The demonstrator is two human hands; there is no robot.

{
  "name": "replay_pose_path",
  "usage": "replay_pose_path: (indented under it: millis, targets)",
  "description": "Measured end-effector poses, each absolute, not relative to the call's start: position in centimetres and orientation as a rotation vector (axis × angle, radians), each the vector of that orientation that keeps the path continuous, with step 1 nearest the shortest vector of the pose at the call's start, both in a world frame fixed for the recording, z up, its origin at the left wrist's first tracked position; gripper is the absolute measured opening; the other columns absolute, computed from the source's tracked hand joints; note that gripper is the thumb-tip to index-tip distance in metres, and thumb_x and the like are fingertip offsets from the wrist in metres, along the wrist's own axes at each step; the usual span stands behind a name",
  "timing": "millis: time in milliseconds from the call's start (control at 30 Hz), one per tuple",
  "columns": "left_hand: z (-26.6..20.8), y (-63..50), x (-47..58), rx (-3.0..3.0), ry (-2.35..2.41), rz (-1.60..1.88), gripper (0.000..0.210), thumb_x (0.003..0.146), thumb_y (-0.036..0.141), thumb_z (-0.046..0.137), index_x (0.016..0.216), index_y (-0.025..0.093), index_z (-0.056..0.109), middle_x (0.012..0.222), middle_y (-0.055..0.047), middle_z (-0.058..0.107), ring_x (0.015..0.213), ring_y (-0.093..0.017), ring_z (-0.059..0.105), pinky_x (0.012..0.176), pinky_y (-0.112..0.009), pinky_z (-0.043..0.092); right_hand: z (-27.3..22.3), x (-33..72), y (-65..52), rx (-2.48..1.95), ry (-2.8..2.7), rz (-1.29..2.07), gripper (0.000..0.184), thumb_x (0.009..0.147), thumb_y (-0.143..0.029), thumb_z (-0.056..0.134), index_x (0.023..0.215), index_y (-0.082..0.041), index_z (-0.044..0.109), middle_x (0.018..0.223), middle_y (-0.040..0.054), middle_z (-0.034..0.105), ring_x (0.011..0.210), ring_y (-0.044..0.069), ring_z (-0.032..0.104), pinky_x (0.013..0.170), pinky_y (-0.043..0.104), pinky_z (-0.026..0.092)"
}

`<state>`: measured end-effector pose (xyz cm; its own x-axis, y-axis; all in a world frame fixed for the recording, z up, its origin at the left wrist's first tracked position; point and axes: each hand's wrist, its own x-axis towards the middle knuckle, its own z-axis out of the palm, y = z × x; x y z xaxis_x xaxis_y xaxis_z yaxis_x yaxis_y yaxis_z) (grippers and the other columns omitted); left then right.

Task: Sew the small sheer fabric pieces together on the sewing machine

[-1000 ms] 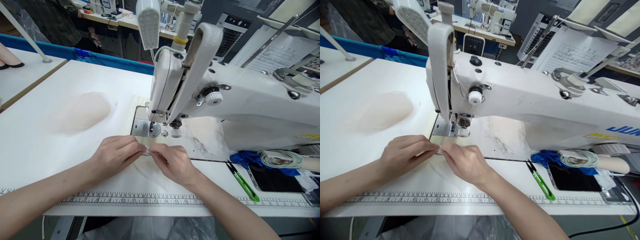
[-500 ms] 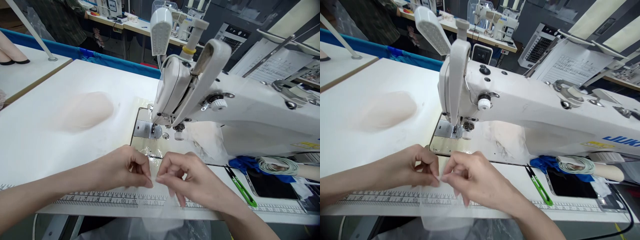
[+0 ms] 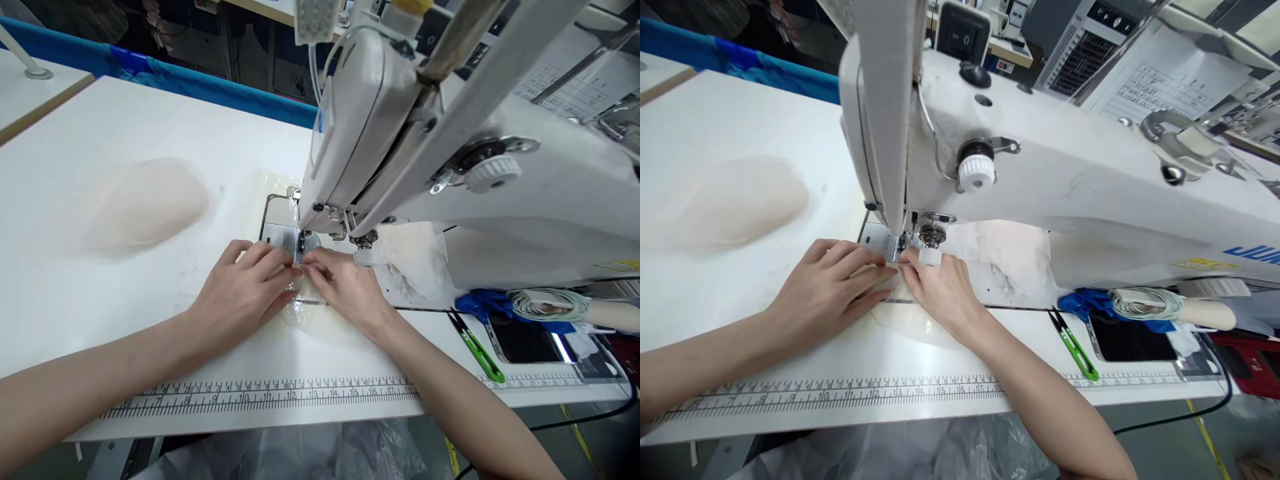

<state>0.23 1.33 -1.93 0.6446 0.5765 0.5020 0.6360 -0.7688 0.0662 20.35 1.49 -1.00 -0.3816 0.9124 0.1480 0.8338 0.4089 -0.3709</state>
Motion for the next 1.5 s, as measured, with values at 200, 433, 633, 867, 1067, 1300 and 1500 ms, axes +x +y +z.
replay_pose_path:
  millis: [200, 433, 633, 867, 1067, 1300, 1500]
  targets:
    - [-1.7, 0.5, 0.3, -2.603, -0.803, -0.654, 0.019, 0.096, 0.014, 0.052, 0.107, 0.018, 0.067, 0.112, 0.001, 0.073, 0.094, -0.020, 0.062, 0.080, -0.037, 0.039, -1.4, 20.8, 1.3, -1.325, -2.441, -0.192, 0.022, 0.093, -0.009, 0.047, 0.095, -0.020, 0.066, 0.093, 0.0024, 0.072, 0.051, 0.008, 0.052, 0.045, 0.026, 0.027]
    - [-2.1, 1.4, 0.2, -2.659, -0.874, -0.617, 0.027, 0.099, 0.017, 0.050, 0.123, 0.017, 0.061, 0.120, 0.000, 0.070, 0.109, -0.023, 0.061, 0.083, -0.039, 0.038, -1.2, 21.0, 0.1, -1.226, -2.466, -0.371, 0.022, 0.096, -0.021, 0.054, 0.108, -0.010, 0.068, 0.092, 0.0102, 0.076, 0.089, 0.023, 0.064, 0.062, 0.032, 0.042]
    - [-2.1, 1.1, 0.3, -2.660, -0.873, -0.568, 0.030, 0.098, 0.013, 0.047, 0.124, 0.019, 0.061, 0.123, -0.003, 0.068, 0.113, -0.024, 0.061, 0.083, -0.040, 0.039, -1.7, 20.9, 0.2, -1.354, -2.542, -0.336, 0.041, 0.101, -0.032, 0.043, 0.124, -0.004, 0.062, 0.094, 0.0156, 0.076, 0.105, 0.029, 0.058, 0.081, 0.041, 0.043]
    - [-1.8, 0.9, 0.3, -2.628, -0.946, -0.502, 0.029, 0.100, 0.017, 0.044, 0.125, 0.020, 0.060, 0.124, -0.003, 0.068, 0.120, -0.023, 0.058, 0.086, -0.040, 0.039, -1.5, 20.9, 0.4, -1.422, -2.573, -0.436, 0.040, 0.103, -0.028, 0.037, 0.126, -0.009, 0.063, 0.105, 0.0119, 0.075, 0.109, 0.027, 0.055, 0.088, 0.038, 0.039]
    - [-1.9, 1.0, 0.5, -2.613, -0.940, -0.493, 0.027, 0.100, 0.017, 0.046, 0.122, 0.016, 0.061, 0.123, -0.006, 0.068, 0.122, -0.023, 0.057, 0.087, -0.041, 0.039, -1.4, 20.8, 0.5, -1.452, -2.569, -0.439, 0.041, 0.103, -0.030, 0.036, 0.127, -0.011, 0.064, 0.107, 0.0117, 0.074, 0.108, 0.027, 0.055, 0.090, 0.038, 0.037]
    - [-1.7, 1.0, 0.8, -2.590, -0.914, -0.483, 0.027, 0.100, 0.016, 0.047, 0.122, 0.013, 0.061, 0.125, -0.009, 0.066, 0.125, -0.024, 0.055, 0.088, -0.040, 0.039, -1.5, 20.9, 0.7, -1.426, -2.552, -0.456, 0.038, 0.102, -0.029, 0.038, 0.120, -0.013, 0.068, 0.107, 0.0100, 0.075, 0.107, 0.026, 0.057, 0.093, 0.039, 0.034]
    - [-1.8, 1.0, 0.8, -2.580, -0.898, -0.467, 0.027, 0.100, 0.017, 0.046, 0.123, 0.013, 0.059, 0.127, -0.010, 0.065, 0.129, -0.025, 0.052, 0.091, -0.040, 0.040, -1.6, 21.0, 0.7, -1.419, -2.542, -0.462, 0.035, 0.102, -0.029, 0.041, 0.115, -0.014, 0.070, 0.105, 0.0096, 0.075, 0.107, 0.026, 0.057, 0.095, 0.040, 0.032]
